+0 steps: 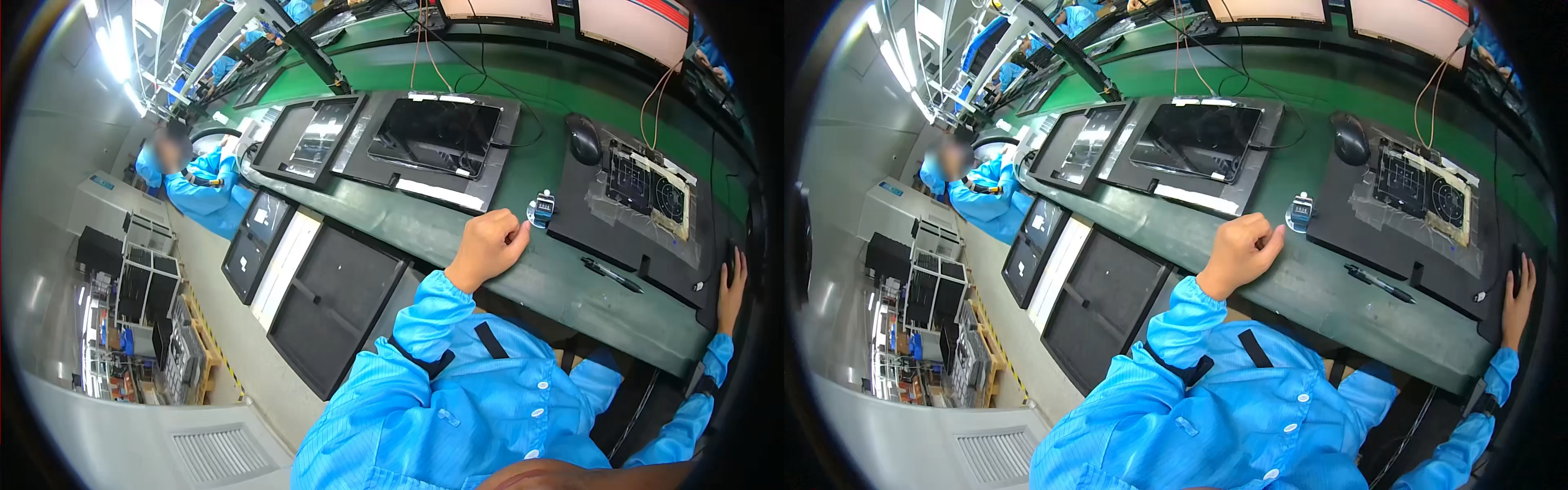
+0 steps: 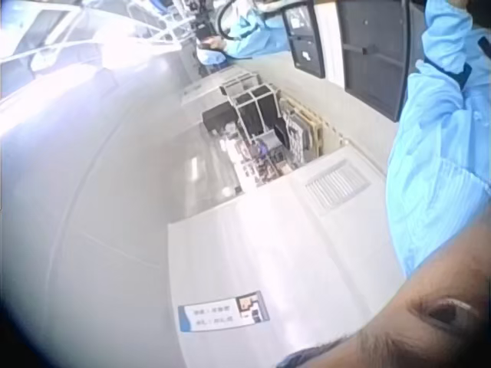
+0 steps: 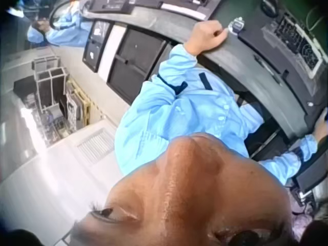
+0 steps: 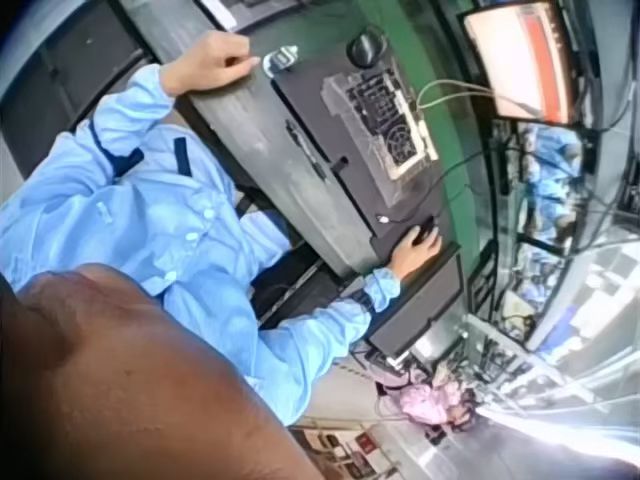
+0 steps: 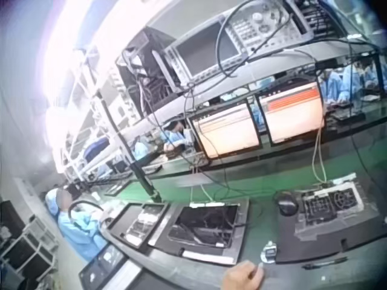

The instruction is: The person is assembling, inspecting, and testing tablet devices on a factory assembly line, including connecting components and using a stylus.

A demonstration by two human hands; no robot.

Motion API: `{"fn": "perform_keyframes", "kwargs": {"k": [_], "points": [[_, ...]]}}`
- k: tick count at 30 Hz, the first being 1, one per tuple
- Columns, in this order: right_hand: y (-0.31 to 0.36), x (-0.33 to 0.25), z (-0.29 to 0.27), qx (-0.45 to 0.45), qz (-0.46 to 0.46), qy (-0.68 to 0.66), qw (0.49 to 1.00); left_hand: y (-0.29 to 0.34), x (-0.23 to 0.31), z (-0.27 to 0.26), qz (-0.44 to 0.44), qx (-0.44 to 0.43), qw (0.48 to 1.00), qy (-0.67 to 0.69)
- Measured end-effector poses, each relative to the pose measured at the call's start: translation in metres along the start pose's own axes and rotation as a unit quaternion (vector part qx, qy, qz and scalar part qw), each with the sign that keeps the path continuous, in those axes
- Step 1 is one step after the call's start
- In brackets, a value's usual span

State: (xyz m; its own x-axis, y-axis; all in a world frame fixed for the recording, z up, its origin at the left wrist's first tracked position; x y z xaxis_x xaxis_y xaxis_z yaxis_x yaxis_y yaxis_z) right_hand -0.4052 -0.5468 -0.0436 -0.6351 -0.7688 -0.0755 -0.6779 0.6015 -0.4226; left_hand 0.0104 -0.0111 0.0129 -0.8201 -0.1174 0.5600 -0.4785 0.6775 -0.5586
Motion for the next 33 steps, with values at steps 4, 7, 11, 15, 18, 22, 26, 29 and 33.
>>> {"fn": "perform_keyframes", "kwargs": {"k": [4,7,11,15,18,22,26,29,33], "points": [[-0.002,-0.003,-0.004,0.001,-0.004,-0.003,1.000,-0.001,0.001,0.003,-0.003,0.001,1.000,-0.002],[0.005,-0.003,-0.010,0.011,0.010,0.013,1.000,-0.003,0.003,0.004,0.007,-0.002,1.000,-0.003],[0.001,-0.054,-0.033,0.001,0.019,-0.040,0.999,-0.002,0.000,0.001,0.014,-0.005,1.000,-0.018],[0.006,-0.085,-0.049,0.005,0.049,-0.091,0.995,-0.001,-0.001,0.000,-0.002,-0.019,0.999,-0.025],[-0.002,-0.098,-0.057,-0.011,0.060,-0.124,0.990,0.004,-0.005,-0.002,-0.009,-0.018,1.000,-0.024],[0.004,-0.107,-0.065,0.071,0.076,-0.064,0.992,0.003,-0.001,0.000,-0.002,-0.033,0.999,-0.032],[0.024,-0.086,-0.078,0.163,0.096,0.000,0.982,-0.001,0.002,0.005,-0.005,-0.035,0.999,-0.019],[0.042,-0.072,-0.110,0.148,0.124,0.168,0.967,0.001,-0.002,0.003,0.006,-0.027,1.000,-0.014],[0.102,-0.044,-0.150,0.040,0.319,0.324,0.890,0.008,-0.003,0.001,-0.014,-0.018,1.000,-0.005]]}}
Point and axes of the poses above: each hand's wrist, its own y-axis away from the middle knuckle, its own z-axis out of the palm, x = y × z, the point moved 2 cm from there along -y, towards the middle knuckle, and after that the axes turned 9 degrees about -x, right-handed, at the moved point
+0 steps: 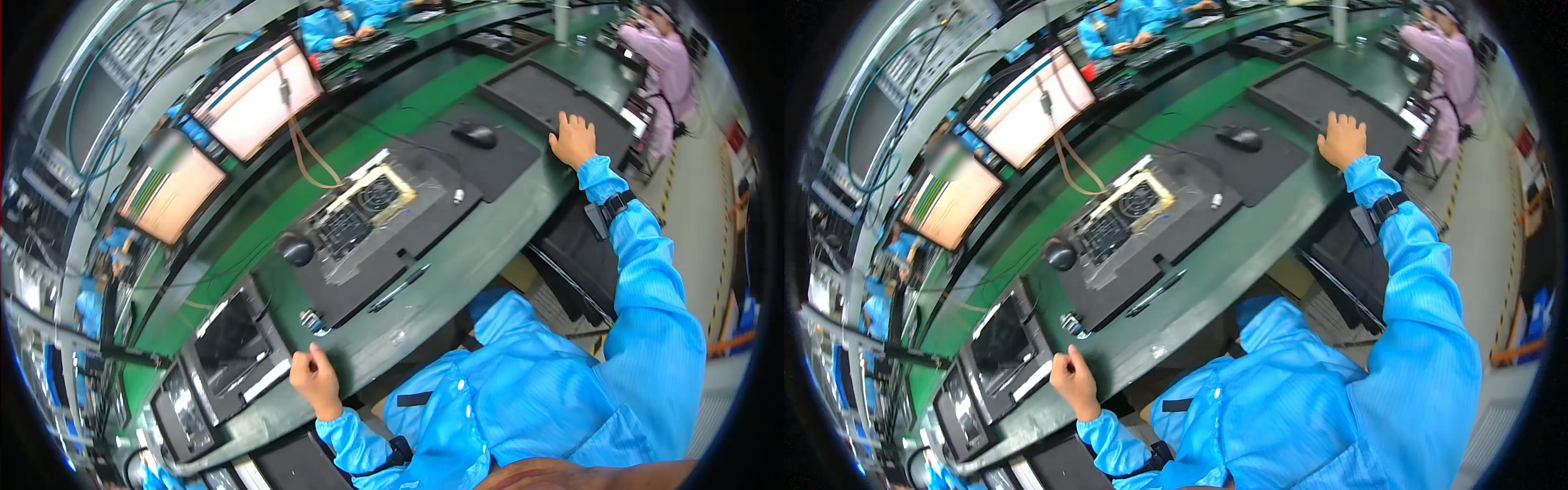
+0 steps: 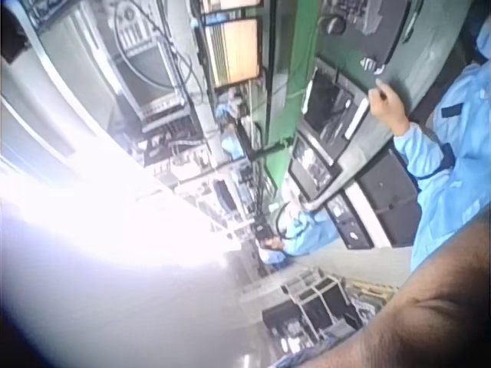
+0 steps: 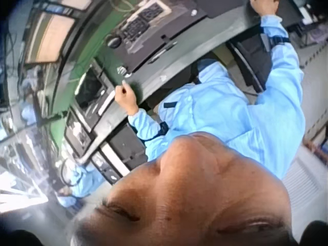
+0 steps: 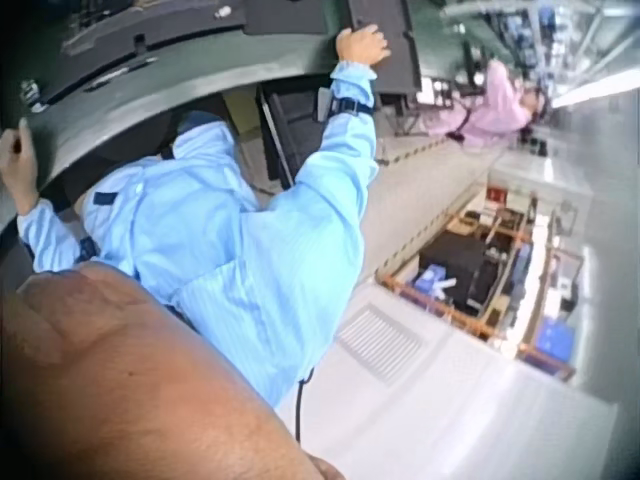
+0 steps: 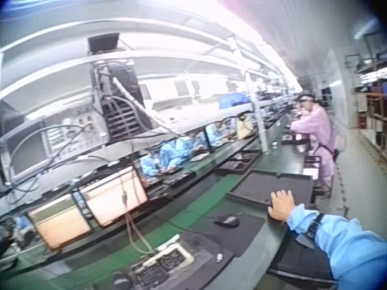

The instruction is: The person is assembling, inspecting, and testing tablet devices on a factory assembly line, including connecting components and using a stylus.

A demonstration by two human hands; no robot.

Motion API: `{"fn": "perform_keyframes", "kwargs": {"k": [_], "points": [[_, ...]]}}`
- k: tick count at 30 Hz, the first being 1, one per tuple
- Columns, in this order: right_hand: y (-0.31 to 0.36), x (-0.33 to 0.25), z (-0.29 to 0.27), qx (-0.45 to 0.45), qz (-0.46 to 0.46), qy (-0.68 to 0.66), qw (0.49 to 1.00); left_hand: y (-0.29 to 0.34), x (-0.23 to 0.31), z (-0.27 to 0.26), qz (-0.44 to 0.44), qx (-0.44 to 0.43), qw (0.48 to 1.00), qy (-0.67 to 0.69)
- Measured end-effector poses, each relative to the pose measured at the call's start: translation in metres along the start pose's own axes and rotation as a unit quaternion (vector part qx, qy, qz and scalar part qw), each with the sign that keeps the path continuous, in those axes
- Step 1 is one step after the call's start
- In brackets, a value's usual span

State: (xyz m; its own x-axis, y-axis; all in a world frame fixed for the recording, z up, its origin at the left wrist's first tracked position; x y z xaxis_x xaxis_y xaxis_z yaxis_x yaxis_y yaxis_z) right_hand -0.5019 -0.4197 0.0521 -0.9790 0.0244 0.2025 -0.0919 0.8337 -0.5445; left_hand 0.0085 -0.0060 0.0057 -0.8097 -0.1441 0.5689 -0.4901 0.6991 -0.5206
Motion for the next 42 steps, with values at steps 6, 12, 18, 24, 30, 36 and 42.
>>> {"fn": "perform_keyframes", "kwargs": {"k": [6,12,18,24,30,36,42], "points": [[0.064,0.079,-0.005,-0.184,-0.070,-0.105,0.975,-0.003,-0.001,-0.002,0.023,-0.024,0.999,0.031],[0.155,0.090,-0.101,-0.186,0.065,-0.112,0.974,-0.002,0.001,-0.004,0.046,-0.024,0.998,0.038],[0.231,0.077,-0.103,-0.296,0.181,-0.181,0.920,-0.002,0.002,-0.003,0.054,-0.039,0.997,0.042],[0.290,0.050,-0.104,-0.319,0.119,-0.172,0.924,0.001,0.001,-0.004,0.068,-0.040,0.996,0.041],[0.281,0.042,-0.097,-0.320,0.108,-0.227,0.913,0.001,0.002,-0.005,0.054,-0.042,0.997,0.040],[0.231,0.019,-0.067,-0.240,0.180,-0.385,0.873,0.000,0.006,-0.003,0.039,-0.043,0.997,0.041],[0.184,0.004,-0.047,-0.212,-0.064,-0.474,0.852,-0.003,-0.004,-0.005,0.042,-0.035,0.998,0.032]]}}
Point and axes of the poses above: each hand's wrist, its own y-axis away from the middle knuckle, its own z-axis out of the palm, x = y × z, the point moved 2 cm from there along -y, towards the middle knuckle, and after that the axes turned 9 degrees about -x, right-handed, at the moved point
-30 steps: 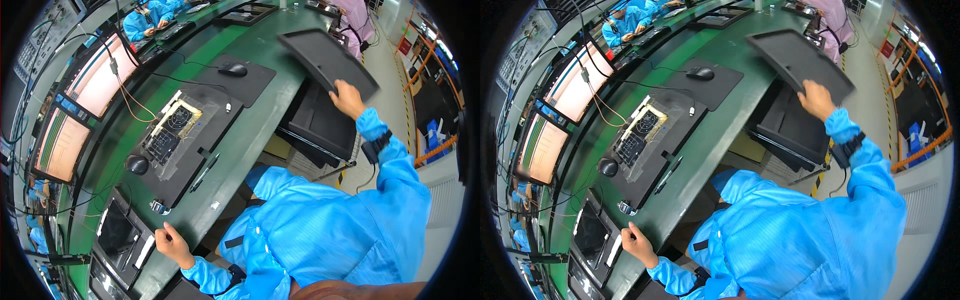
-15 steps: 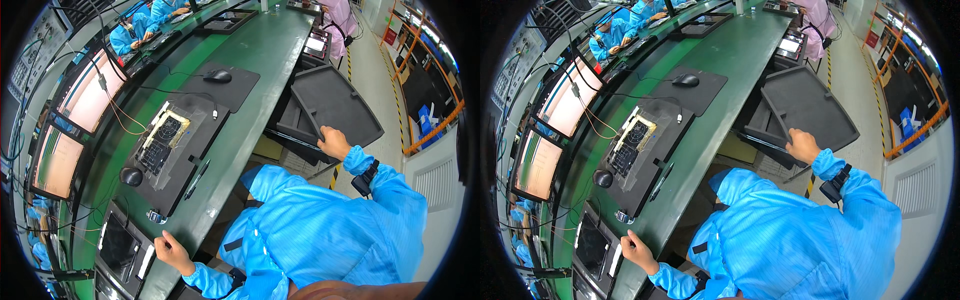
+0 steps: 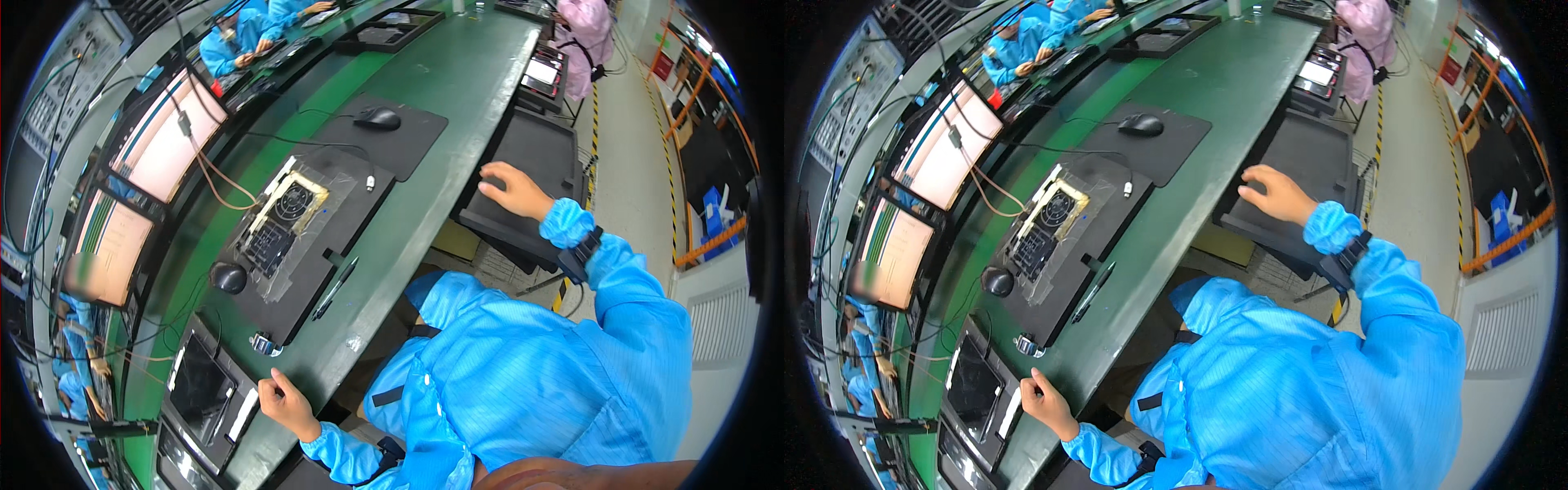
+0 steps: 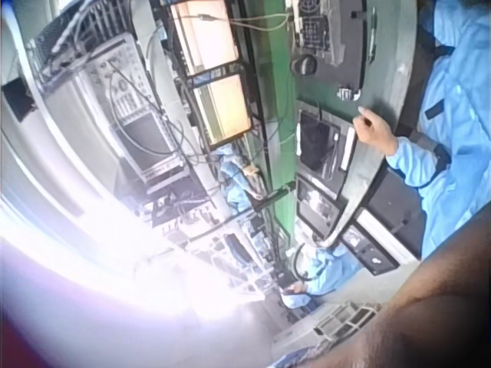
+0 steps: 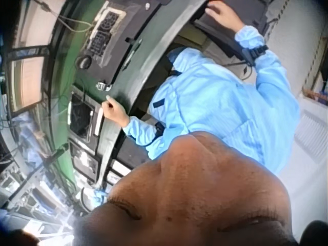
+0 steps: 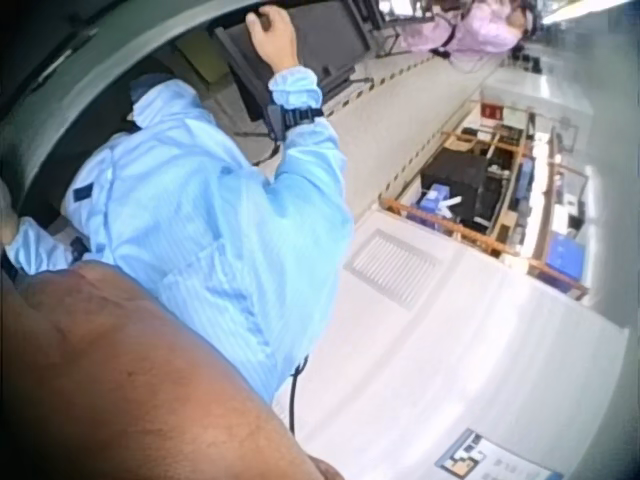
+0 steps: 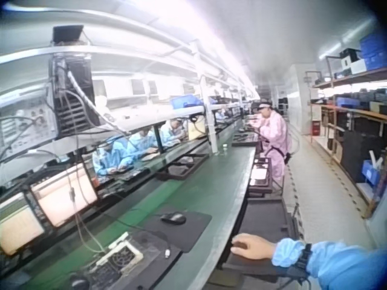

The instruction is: The person is assembling, inspecting, and testing tablet devices on a factory assembly line, including connecting components and using a stylus.

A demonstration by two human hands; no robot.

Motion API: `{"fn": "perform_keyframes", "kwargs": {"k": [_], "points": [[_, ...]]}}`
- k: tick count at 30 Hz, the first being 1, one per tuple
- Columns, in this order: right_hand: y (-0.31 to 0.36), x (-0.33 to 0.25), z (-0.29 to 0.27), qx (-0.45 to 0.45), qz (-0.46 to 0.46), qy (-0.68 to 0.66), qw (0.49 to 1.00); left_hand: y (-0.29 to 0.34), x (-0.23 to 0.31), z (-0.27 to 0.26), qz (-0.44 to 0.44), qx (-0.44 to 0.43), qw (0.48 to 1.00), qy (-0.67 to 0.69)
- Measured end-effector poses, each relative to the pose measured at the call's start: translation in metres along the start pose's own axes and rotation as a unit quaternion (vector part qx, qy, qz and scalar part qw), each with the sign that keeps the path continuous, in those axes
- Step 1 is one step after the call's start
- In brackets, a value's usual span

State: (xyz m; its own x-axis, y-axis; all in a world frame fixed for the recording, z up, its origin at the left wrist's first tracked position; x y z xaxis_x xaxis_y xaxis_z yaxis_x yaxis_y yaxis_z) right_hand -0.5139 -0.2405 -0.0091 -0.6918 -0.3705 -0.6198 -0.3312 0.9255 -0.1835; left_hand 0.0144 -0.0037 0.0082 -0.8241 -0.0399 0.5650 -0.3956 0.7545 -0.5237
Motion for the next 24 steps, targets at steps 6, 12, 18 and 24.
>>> {"fn": "perform_keyframes", "kwargs": {"k": [6,12,18,24], "points": [[0.021,-0.075,0.021,0.069,-0.154,0.177,0.970,0.003,0.005,-0.007,0.007,0.064,0.998,-0.009],[-0.042,-0.254,0.082,-0.085,-0.449,-0.052,0.888,-0.016,0.001,-0.047,-0.002,0.056,0.982,-0.182],[-0.123,-0.414,0.232,-0.195,-0.578,-0.046,0.791,-0.016,-0.094,-0.099,-0.110,-0.116,0.939,-0.303],[-0.166,-0.464,0.330,-0.305,-0.512,0.122,0.793,-0.025,-0.097,-0.106,-0.138,-0.146,0.942,-0.268]]}}
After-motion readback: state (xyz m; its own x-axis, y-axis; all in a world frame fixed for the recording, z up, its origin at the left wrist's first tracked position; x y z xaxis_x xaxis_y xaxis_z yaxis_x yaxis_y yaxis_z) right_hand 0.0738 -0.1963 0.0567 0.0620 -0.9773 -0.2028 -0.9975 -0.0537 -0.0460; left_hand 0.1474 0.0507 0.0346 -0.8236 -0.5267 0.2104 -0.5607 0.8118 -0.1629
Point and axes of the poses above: each hand's wrist, its own y-axis away from the middle knuckle, its own z-axis out of the palm, x = y × z, the point moved 2 cm from there along -y, towards the middle knuckle, and after that the axes turned 9 degrees about -x, right-handed, at the moved point
